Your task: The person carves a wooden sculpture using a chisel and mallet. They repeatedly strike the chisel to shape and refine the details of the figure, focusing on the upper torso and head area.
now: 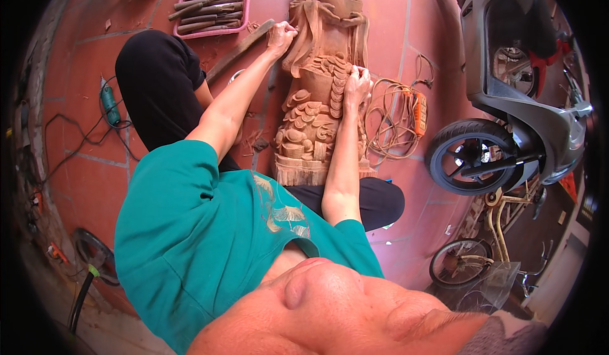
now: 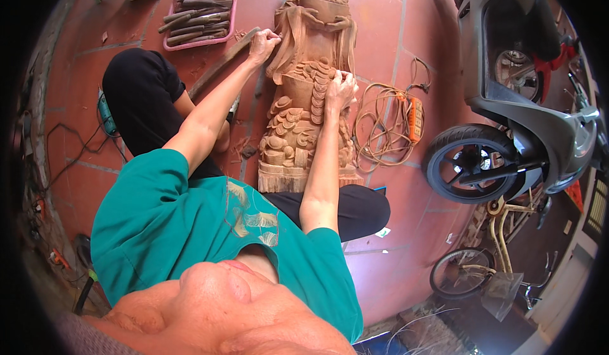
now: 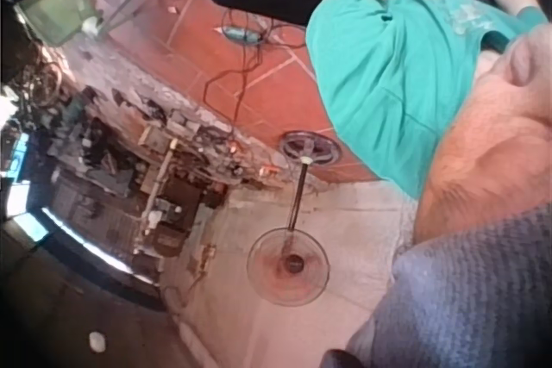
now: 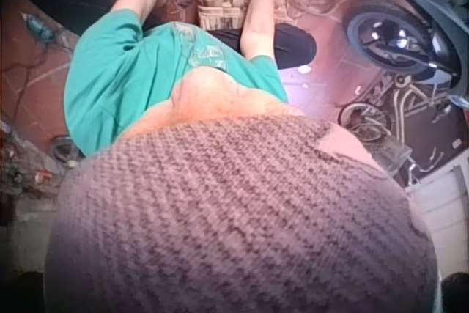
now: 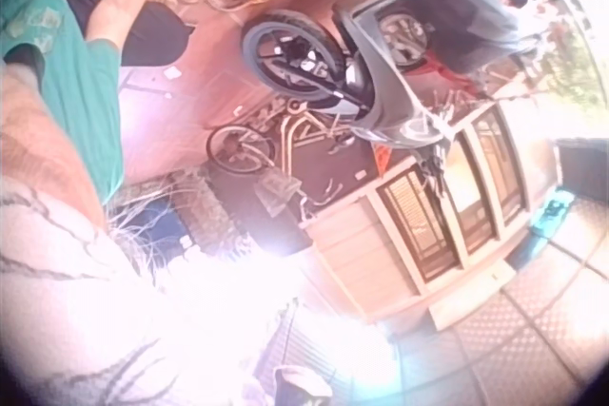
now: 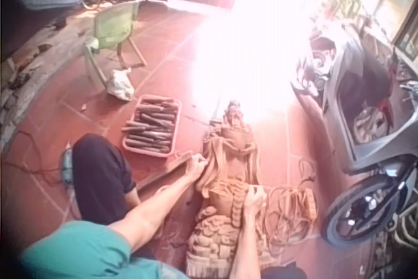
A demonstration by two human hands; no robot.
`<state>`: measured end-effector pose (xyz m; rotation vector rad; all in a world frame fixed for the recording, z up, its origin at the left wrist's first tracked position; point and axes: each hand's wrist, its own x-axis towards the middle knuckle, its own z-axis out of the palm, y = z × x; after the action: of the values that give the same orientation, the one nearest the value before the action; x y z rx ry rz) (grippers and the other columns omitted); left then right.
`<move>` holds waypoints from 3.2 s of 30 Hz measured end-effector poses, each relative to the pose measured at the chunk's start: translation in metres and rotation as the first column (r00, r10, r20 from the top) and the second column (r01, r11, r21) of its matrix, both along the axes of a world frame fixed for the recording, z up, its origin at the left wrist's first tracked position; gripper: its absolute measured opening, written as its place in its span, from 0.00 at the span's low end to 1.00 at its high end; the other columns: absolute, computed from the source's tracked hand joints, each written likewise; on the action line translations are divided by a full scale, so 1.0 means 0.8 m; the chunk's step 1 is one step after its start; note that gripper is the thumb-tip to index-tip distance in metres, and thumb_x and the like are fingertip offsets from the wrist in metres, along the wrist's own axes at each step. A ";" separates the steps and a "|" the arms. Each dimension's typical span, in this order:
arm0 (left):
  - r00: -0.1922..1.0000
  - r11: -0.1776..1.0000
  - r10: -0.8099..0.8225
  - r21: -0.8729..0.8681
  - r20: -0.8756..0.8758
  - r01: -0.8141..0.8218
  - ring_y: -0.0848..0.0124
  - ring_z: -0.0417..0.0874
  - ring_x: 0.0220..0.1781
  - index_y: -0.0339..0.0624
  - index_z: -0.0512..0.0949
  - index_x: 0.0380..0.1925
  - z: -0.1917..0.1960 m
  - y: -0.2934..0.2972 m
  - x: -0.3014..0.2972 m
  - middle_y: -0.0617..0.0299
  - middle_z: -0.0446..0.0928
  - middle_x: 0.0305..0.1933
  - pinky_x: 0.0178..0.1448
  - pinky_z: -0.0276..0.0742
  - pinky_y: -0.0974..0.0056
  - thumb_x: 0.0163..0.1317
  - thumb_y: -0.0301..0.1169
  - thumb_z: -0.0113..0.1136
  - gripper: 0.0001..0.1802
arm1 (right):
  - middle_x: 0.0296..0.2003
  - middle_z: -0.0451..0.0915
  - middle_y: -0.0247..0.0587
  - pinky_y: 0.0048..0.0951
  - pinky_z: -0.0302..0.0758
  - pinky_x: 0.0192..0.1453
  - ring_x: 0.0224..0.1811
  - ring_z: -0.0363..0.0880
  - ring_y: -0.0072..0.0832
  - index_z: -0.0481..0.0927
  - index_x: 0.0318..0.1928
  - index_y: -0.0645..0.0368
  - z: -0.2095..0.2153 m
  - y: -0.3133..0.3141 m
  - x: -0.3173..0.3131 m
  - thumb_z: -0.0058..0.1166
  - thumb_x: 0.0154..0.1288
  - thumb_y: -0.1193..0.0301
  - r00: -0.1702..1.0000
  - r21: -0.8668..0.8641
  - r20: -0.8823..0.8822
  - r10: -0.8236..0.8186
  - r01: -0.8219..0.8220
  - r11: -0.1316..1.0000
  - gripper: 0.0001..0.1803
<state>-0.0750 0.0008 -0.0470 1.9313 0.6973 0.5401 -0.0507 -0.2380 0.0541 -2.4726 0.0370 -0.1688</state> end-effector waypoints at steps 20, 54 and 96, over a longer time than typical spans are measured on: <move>0.996 0.997 0.012 -0.081 0.086 -0.005 0.72 0.78 0.24 0.41 0.82 0.29 0.017 -0.018 -0.004 0.60 0.79 0.20 0.31 0.73 0.63 0.54 0.33 0.66 0.07 | 0.42 0.81 0.42 0.52 0.60 0.57 0.52 0.72 0.41 0.80 0.39 0.55 -0.002 -0.011 0.000 0.52 0.65 0.58 0.997 0.067 -0.077 0.024 -0.018 0.998 0.14; 0.982 0.843 -0.021 -0.525 0.187 0.118 0.79 0.75 0.24 0.40 0.84 0.27 0.012 0.006 0.005 0.68 0.78 0.20 0.31 0.72 0.70 0.52 0.34 0.69 0.09 | 0.30 0.82 0.52 0.41 0.71 0.43 0.33 0.79 0.41 0.80 0.35 0.65 -0.018 -0.024 0.010 0.51 0.65 0.63 0.994 0.185 0.026 0.103 -0.106 0.977 0.15; 0.976 0.707 -0.190 -0.675 0.106 0.211 0.83 0.69 0.19 0.41 0.82 0.26 0.046 0.010 -0.009 0.68 0.77 0.21 0.19 0.62 0.72 0.52 0.31 0.70 0.07 | 0.40 0.82 0.41 0.46 0.62 0.57 0.51 0.73 0.41 0.80 0.38 0.55 -0.006 -0.012 0.003 0.52 0.64 0.60 0.996 0.057 -0.089 0.025 -0.020 0.998 0.12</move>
<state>-0.0820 0.0085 -0.0099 1.2637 0.5495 0.1257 -0.0485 -0.2478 0.0494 -2.4220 0.0512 -0.0461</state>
